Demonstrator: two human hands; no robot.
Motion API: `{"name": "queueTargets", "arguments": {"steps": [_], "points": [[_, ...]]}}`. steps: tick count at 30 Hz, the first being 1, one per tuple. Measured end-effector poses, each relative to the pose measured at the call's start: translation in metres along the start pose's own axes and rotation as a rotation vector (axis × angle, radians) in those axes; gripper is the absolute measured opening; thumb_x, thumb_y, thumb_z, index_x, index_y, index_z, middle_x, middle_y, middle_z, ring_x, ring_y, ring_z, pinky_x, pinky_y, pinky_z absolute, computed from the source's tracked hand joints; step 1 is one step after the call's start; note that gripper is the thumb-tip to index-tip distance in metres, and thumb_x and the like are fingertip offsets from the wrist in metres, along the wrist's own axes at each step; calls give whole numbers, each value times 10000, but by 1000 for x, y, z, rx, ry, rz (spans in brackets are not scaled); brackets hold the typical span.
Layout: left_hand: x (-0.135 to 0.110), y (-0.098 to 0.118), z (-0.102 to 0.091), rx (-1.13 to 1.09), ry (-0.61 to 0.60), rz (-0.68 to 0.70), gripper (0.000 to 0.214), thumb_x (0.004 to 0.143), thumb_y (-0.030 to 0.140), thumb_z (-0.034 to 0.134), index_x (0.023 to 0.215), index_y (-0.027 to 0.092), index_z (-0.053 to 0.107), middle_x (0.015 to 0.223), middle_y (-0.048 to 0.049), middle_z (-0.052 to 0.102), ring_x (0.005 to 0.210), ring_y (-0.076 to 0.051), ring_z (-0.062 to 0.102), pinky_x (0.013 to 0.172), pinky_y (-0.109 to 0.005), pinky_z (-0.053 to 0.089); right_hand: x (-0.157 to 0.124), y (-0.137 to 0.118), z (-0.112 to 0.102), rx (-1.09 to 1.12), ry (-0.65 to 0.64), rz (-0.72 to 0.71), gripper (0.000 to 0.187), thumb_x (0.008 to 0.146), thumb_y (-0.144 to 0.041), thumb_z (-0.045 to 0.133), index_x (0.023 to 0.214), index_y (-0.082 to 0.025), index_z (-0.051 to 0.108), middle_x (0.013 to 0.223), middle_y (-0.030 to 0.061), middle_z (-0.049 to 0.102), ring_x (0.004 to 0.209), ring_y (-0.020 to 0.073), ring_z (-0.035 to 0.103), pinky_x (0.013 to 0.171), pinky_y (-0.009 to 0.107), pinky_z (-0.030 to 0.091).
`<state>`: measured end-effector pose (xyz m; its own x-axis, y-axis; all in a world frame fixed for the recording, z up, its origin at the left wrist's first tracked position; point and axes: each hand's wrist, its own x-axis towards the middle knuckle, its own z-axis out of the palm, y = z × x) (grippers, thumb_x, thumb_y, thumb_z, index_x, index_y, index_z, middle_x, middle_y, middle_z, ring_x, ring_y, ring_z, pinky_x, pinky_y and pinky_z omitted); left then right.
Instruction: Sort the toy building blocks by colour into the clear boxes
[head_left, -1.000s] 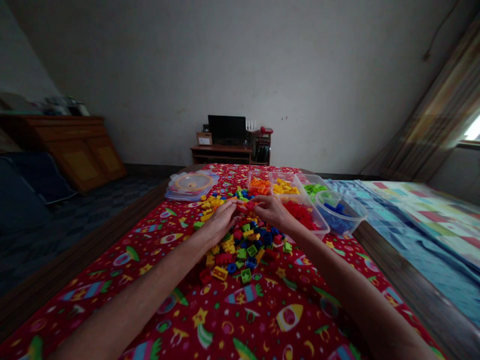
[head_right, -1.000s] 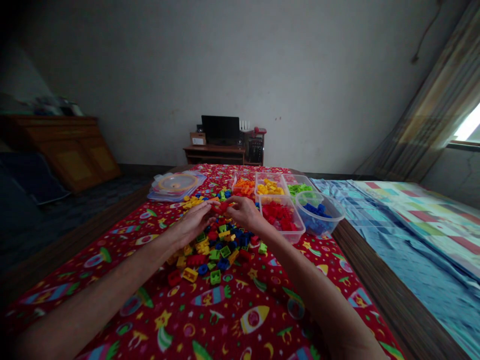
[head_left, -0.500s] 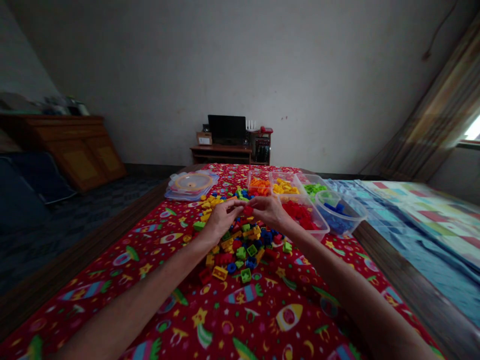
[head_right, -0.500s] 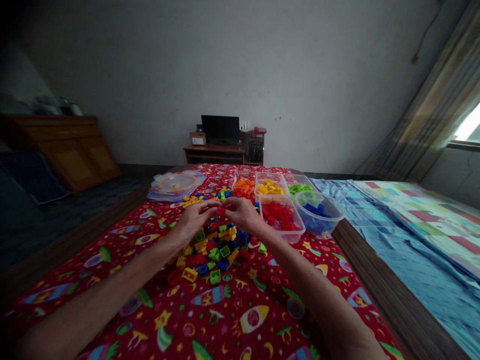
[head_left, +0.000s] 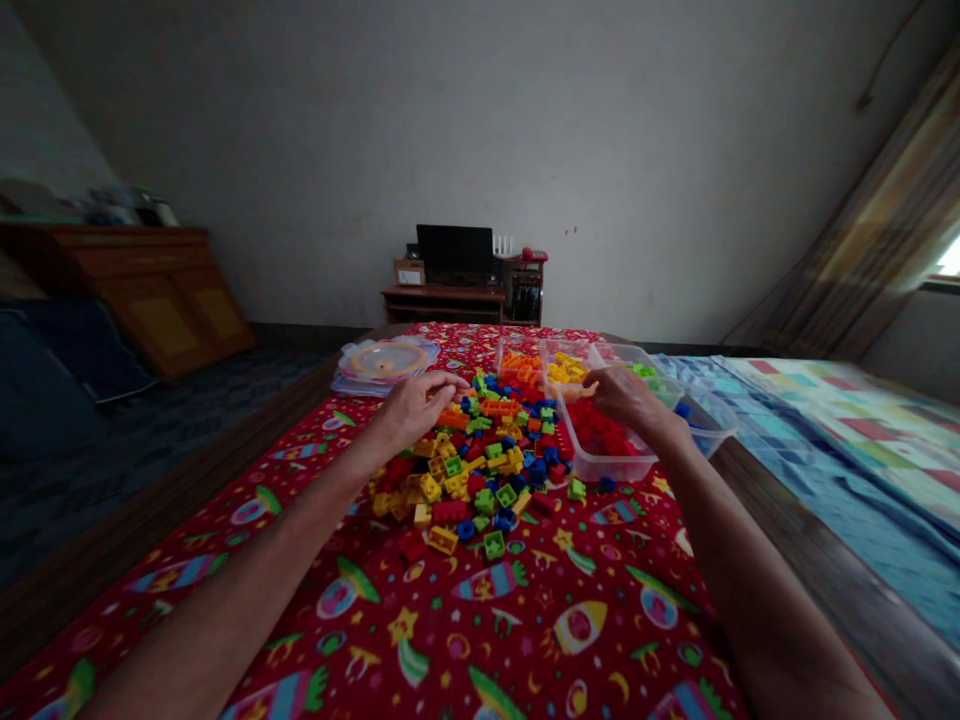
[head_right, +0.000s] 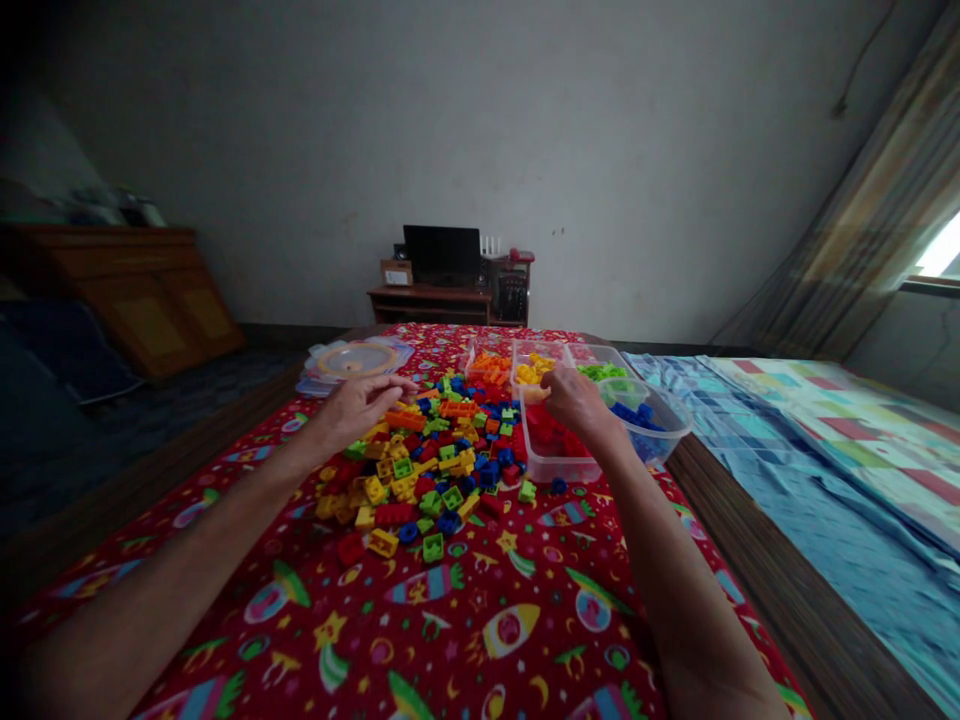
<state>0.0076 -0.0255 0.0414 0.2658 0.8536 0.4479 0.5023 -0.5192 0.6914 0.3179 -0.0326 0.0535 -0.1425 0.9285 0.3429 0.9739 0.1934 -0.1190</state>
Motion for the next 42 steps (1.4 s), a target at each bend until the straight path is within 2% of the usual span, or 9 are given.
{"name": "queueTargets", "arguments": {"steps": [5,10,12,14,19,24,31,37,42], "points": [[3,-10,-8,240,22,32,233,749,246,518,814,189,734,854,-51,733,812,-216,659,797,-293,501,-5,-28,-3,-12,19,-65,364,813,-63,398,1021,-122,691,867,118,690,706,153,556,608,259,347],[3,-19,-4,327,-74,53,254,745,218,498,847,189,729,916,-47,733,839,-209,658,827,-311,506,-17,-77,-2,85,-201,-371,236,867,-132,461,861,-161,695,744,31,655,610,90,500,566,228,310],[2,-20,-1,343,-128,80,253,758,216,495,866,191,723,919,-37,734,850,-199,661,832,-308,509,-23,-90,2,69,-256,-410,159,870,-227,546,911,-179,692,799,34,670,662,105,545,586,225,336],[1,-18,4,354,-188,111,239,767,216,506,872,189,718,913,-32,735,848,-189,665,827,-298,511,-30,-98,8,4,-301,-423,214,850,-309,617,1016,-187,673,917,64,684,788,148,601,646,234,387],[-6,-4,13,391,-333,194,209,779,187,542,895,185,714,908,-30,737,835,-171,669,801,-266,509,-36,-100,20,-115,-390,-467,291,906,-311,555,1160,-182,614,1098,113,661,1003,213,612,793,285,442],[-11,0,20,445,-402,234,263,780,99,514,930,186,713,928,-35,729,866,-167,663,810,-253,498,-31,-93,15,-81,-308,-461,297,915,-255,539,1193,-167,594,1079,119,663,959,199,617,756,272,428],[-19,-15,34,443,-454,363,201,815,187,594,1005,174,660,1061,-69,666,1005,-189,619,903,-277,476,-27,-85,9,-96,-264,-468,229,931,-295,511,1074,-170,639,938,83,676,815,155,594,648,247,353],[-9,-22,23,464,-367,372,188,831,186,536,956,186,676,1017,-64,675,991,-192,620,931,-308,473,-20,-70,10,-33,-214,-478,173,904,-252,513,974,-167,646,795,44,632,678,109,504,567,239,264],[3,-41,5,494,-115,244,283,850,244,434,975,170,677,1061,-94,680,1013,-223,623,971,-371,463,-15,-65,12,-22,-193,-407,165,880,-218,490,955,-177,632,728,23,588,587,95,402,526,245,222]]}}
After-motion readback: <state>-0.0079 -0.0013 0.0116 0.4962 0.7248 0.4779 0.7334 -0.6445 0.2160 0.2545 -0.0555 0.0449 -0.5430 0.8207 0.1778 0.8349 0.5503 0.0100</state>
